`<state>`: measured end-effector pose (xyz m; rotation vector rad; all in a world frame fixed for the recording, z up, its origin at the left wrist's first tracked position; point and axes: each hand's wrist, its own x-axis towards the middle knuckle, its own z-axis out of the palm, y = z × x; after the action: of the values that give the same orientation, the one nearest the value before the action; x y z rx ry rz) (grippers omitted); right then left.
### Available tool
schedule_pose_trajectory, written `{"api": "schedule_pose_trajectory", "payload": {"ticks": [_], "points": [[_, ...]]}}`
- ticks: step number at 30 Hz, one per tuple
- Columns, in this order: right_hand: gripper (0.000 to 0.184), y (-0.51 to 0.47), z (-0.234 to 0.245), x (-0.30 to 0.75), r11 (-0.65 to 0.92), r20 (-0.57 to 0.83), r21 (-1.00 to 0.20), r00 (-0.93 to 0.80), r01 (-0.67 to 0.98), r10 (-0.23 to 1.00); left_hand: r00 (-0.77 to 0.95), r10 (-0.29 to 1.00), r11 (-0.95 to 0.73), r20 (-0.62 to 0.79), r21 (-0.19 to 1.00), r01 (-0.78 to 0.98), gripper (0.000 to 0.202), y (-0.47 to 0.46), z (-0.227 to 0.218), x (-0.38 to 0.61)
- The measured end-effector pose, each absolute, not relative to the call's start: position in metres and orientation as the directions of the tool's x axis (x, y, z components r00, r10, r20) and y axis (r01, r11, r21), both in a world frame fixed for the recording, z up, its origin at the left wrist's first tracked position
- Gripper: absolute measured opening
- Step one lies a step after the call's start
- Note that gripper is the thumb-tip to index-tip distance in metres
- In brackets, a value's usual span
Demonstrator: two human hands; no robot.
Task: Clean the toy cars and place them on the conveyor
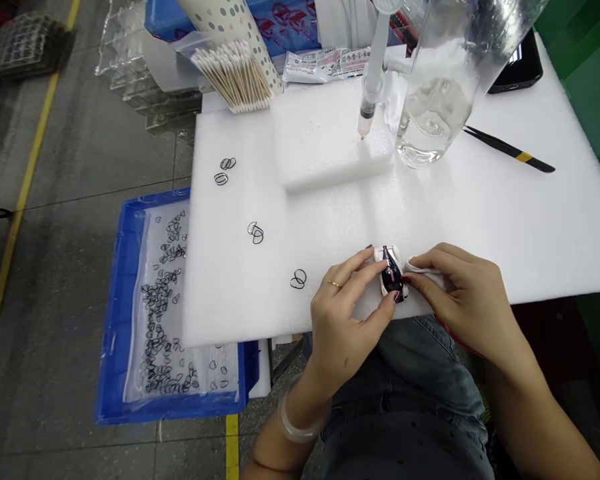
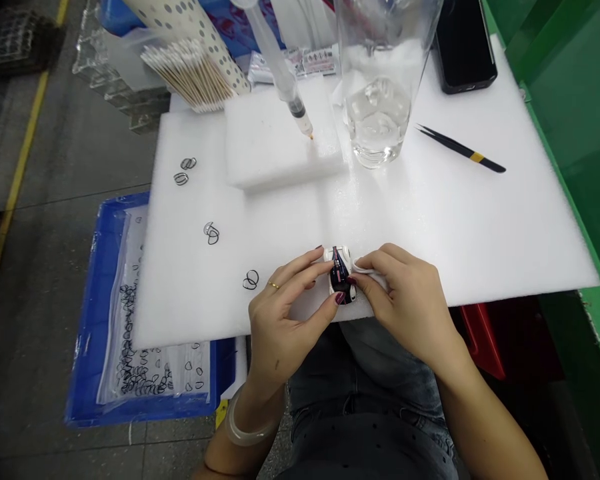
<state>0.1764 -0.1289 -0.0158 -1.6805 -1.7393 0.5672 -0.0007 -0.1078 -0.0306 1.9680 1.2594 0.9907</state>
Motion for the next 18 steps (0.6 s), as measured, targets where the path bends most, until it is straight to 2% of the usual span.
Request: {"api": "schedule_pose_trajectory", "payload": {"ticks": [18], "points": [[0.005, -0.1329, -0.0181, 0.1763, 0.084, 0.155, -0.723, 0.043, 0.686, 0.987, 0.260, 0.920, -0.388, 0.294, 0.776, 0.498, 0.027, -0.1079, -0.0310, 0.0020]]}}
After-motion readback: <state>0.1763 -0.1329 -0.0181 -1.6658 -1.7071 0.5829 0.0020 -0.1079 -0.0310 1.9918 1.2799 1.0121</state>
